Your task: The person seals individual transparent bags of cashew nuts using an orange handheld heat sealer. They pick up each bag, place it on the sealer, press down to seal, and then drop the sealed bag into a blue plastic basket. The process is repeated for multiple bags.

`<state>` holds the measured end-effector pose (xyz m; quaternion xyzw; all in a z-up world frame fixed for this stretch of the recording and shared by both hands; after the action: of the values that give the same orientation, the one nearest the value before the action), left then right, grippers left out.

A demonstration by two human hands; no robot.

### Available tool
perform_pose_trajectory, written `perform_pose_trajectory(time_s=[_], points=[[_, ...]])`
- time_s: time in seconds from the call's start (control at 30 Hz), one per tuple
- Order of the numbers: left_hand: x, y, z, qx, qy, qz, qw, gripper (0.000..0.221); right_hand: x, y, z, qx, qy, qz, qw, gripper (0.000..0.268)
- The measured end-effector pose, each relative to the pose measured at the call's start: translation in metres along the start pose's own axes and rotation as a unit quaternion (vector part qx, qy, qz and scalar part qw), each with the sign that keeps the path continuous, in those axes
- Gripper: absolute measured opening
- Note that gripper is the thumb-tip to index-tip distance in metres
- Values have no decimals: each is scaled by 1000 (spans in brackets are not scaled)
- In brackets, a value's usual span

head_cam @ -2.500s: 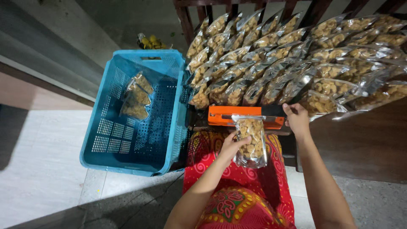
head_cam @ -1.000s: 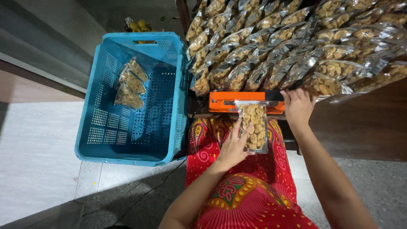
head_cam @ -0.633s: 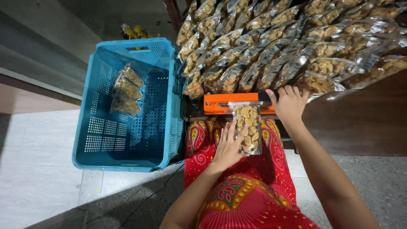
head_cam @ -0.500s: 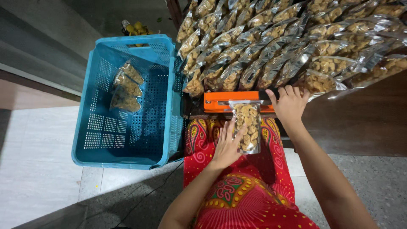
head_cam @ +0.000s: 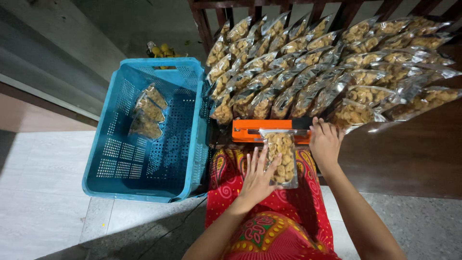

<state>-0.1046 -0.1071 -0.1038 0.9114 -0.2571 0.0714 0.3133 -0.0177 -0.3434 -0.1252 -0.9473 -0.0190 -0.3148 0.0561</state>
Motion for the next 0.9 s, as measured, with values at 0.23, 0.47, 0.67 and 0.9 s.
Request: perform_pose_trajectory(time_s=[0.23,0.47,0.67,0.9], points=[[16,13,-34,8,76,5,997,109,6,11,-2,52,-19,44,997,28],[15,17,-36,-1,61,-6,998,109,9,2,-18,54,-27,63,996,35],[0,11,-14,-16,9,-19,1000,112,5,17,-11,226,25,169,959,30],[-7,3,2,-32,-3,-31,999,111,-7,39,26,395,71,293,868,23]])
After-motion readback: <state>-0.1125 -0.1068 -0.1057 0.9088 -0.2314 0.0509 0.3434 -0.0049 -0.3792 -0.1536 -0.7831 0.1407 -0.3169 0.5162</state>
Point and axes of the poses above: each hand's wrist, its own x-axis towards the middle knuckle, its own z-axis out of the palm, y = z × x, the point moved 6 cm from there along x, towards the middle knuckle, and after that the axes turned 3 degrees about y, right-handed, at the moved point
